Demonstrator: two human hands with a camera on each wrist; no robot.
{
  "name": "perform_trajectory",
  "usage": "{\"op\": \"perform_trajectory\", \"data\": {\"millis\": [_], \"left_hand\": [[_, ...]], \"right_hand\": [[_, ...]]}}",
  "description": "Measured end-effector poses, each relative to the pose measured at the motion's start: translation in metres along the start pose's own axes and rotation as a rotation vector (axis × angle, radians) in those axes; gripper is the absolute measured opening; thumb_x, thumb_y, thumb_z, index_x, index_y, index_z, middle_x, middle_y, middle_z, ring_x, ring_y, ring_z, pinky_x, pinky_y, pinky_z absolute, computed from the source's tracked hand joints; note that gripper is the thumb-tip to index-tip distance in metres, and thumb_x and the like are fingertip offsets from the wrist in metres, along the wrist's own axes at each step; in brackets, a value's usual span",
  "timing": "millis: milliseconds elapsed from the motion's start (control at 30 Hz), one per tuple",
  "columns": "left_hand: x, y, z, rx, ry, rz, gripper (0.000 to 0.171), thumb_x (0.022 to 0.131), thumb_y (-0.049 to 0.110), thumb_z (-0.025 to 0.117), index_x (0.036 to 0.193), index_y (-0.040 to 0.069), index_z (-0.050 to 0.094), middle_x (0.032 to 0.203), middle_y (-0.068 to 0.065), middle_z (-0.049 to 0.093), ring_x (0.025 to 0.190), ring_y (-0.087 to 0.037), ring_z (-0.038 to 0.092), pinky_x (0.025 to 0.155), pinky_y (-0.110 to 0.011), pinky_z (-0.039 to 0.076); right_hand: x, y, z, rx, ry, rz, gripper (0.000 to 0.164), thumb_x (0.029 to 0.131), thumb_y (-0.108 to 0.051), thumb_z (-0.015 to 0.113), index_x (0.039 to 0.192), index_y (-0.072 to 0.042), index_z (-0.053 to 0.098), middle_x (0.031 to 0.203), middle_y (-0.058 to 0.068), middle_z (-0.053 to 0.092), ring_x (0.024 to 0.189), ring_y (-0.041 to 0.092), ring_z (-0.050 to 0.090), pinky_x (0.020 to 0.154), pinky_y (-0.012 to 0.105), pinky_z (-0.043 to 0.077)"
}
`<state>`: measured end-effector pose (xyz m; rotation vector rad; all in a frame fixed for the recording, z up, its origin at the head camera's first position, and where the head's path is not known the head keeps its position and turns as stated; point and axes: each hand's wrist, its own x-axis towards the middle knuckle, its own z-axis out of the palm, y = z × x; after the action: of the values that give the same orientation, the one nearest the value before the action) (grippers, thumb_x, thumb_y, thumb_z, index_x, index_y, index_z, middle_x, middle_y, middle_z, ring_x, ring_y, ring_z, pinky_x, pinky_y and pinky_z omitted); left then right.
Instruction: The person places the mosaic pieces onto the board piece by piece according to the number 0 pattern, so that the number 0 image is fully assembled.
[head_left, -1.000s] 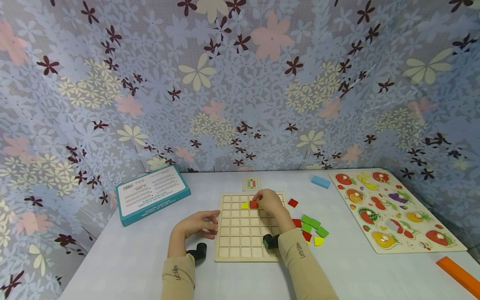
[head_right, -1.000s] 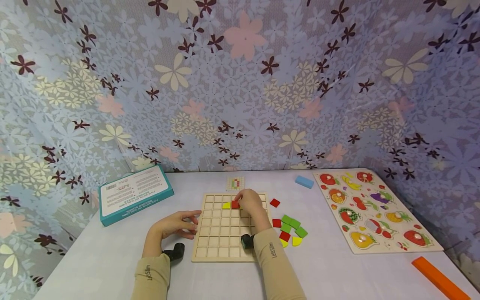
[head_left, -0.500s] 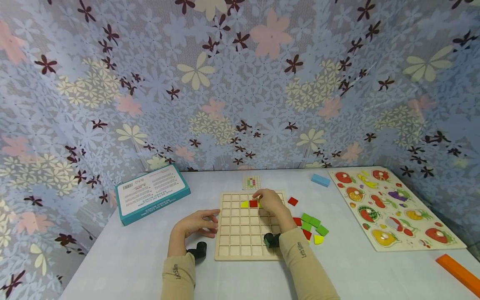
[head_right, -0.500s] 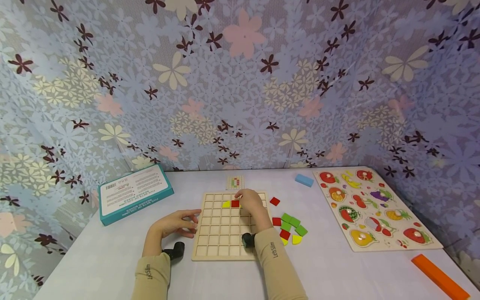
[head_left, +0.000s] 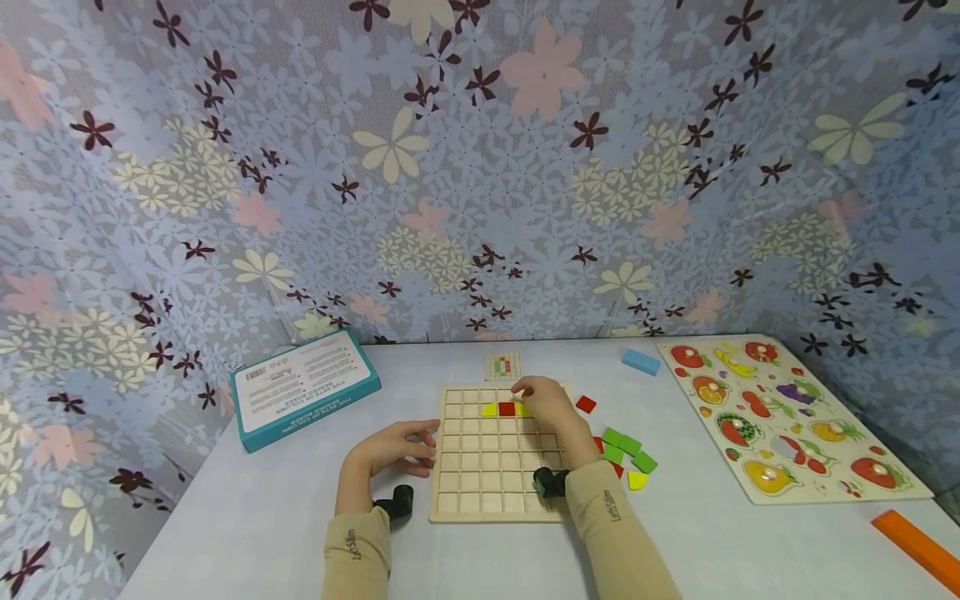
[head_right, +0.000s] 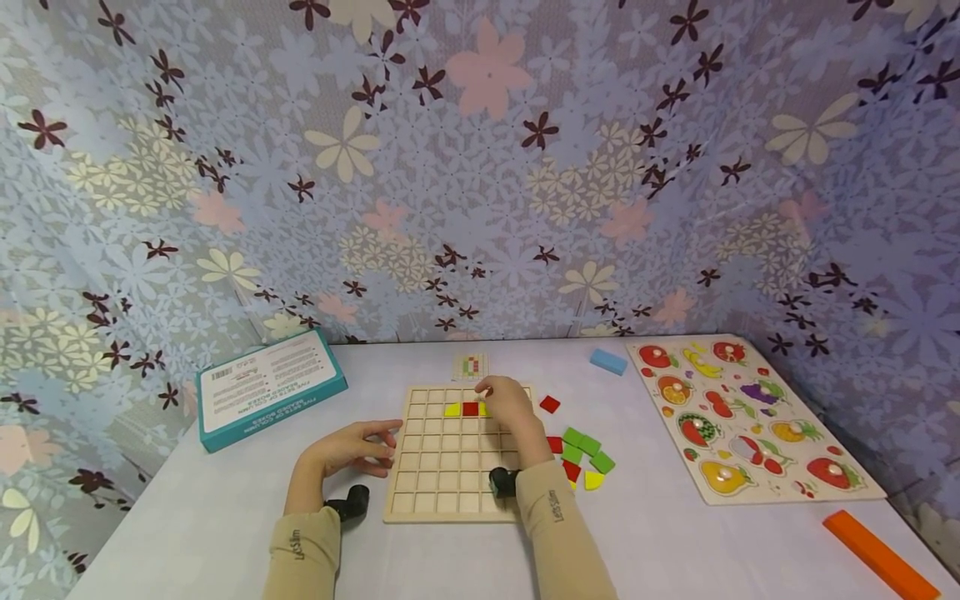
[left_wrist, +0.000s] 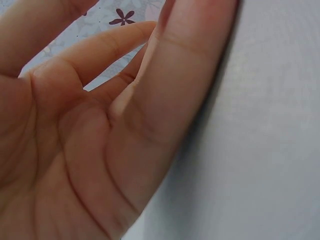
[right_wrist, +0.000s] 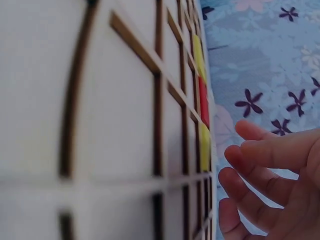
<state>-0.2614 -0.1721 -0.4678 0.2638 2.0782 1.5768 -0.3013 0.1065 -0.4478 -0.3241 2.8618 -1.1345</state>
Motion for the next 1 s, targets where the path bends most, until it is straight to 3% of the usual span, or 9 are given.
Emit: {"op": "perform_trajectory", "data": {"millis": [200, 667, 1000], "left_hand": [[-0.001, 0.001, 0.000, 0.005, 0.012, -0.007, 0.067, 0.081, 0.007, 0.065, 0.140, -0.003, 0.035, 0.103, -0.014, 0.050, 0.083, -0.021, 0.060, 0.075, -0.037, 0.057], [0.000, -0.001, 0.001, -0.002, 0.003, 0.004, 0.067, 0.081, 0.007, 0.065, 0.140, -0.003, 0.034, 0.102, -0.013, 0.050, 0.083, -0.021, 0.060, 0.075, -0.037, 0.057], [0.000, -0.001, 0.001, -0.002, 0.001, 0.008, 0.066, 0.082, 0.007, 0.064, 0.140, -0.003, 0.034, 0.102, -0.013, 0.050, 0.083, -0.021, 0.060, 0.075, -0.036, 0.057]], "right_hand": [[-0.008, 0.004, -0.015, 0.018, 0.047, -0.004, 0.028, 0.088, 0.000, 0.052, 0.113, -0.003, 0.063, 0.104, 0.018, 0.060, 0.085, 0.029, 0.055, 0.063, 0.034, 0.047], [-0.025, 0.029, -0.037, 0.046, 0.095, 0.028, 0.029, 0.089, -0.005, 0.054, 0.117, -0.001, 0.060, 0.108, 0.020, 0.058, 0.098, 0.036, 0.054, 0.079, 0.046, 0.050], [-0.032, 0.045, -0.046, 0.021, 0.104, 0.042, 0.028, 0.090, -0.007, 0.053, 0.116, 0.000, 0.060, 0.108, 0.022, 0.058, 0.099, 0.038, 0.053, 0.079, 0.049, 0.048]]}}
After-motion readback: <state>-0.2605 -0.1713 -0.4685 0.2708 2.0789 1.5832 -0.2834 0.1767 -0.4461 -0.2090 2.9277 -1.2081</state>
